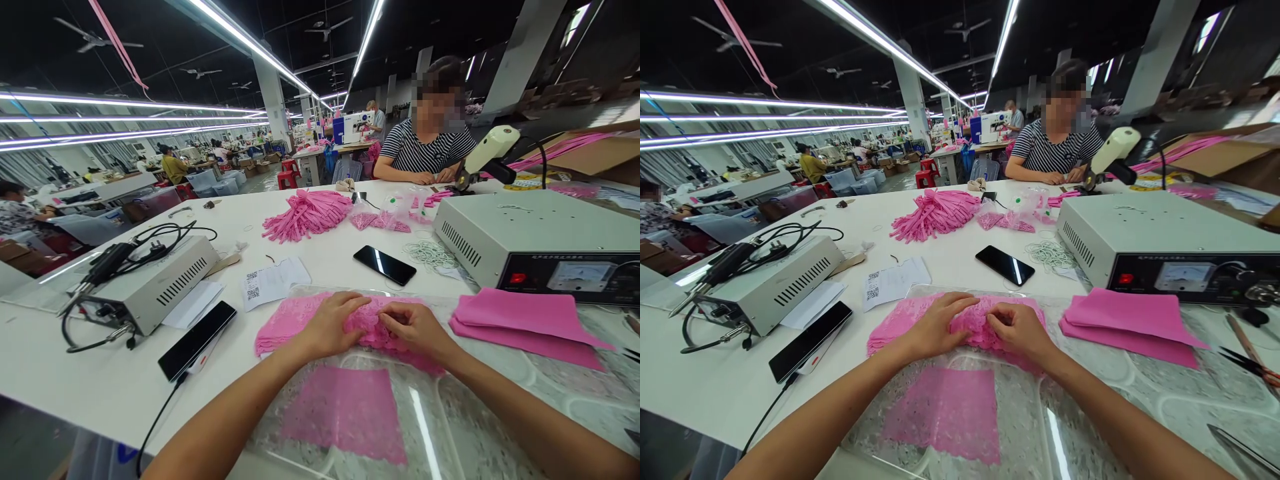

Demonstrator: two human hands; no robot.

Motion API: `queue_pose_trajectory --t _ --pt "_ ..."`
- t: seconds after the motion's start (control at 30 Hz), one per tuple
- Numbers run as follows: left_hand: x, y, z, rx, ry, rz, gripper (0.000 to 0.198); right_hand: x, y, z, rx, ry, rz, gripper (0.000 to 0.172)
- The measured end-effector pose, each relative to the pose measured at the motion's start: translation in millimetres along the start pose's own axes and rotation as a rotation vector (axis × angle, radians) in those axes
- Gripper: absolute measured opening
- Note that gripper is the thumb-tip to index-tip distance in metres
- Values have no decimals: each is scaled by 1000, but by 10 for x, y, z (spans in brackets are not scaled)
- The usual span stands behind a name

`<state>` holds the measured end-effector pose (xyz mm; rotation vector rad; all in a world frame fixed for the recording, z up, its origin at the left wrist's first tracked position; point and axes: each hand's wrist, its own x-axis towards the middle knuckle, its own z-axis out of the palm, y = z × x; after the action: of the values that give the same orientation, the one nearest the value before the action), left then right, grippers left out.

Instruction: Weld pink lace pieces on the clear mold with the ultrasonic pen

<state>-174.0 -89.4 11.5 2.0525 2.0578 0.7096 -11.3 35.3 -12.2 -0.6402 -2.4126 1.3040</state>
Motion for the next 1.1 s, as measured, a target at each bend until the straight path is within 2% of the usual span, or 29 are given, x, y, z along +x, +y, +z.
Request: queue_pose_trajectory --t 0.13,0.3,0.37,0.43,0.57,0.63,0.77,0.83,0.97,1.1 --pt "163 5 120 9 30 -47 21 -8 -6 -42 59 53 19 24" --pt "149 32 170 -42 112 -86 33 -24 8 -102 172 90 45 23" --pt "160 70 181 -94 113 -65 47 -20 0 -119 234 98 45 23" --pt "230 98 205 -156 101 -48 50 -16 -28 -148 295 118 41 23" --pt "471 126 223 -304 50 -1 20 -54 -165 -305 402 215 12 33" --pt "570 167 174 -373 7 35 17 -128 -264 -435 438 287 -1 37" --pt "666 370 35 -427 -82 103 30 -451 -410 -681 468 429 13 34" --pt "682 508 37 -419 -131 143 30 -695 -391 -729 458 492 51 33" --pt "628 769 276 -330 -187 193 20 -1254 -147 -615 354 572 217 32" --pt "363 948 564 -220 -227 291 23 -1711 168 -438 114 646 405 31"
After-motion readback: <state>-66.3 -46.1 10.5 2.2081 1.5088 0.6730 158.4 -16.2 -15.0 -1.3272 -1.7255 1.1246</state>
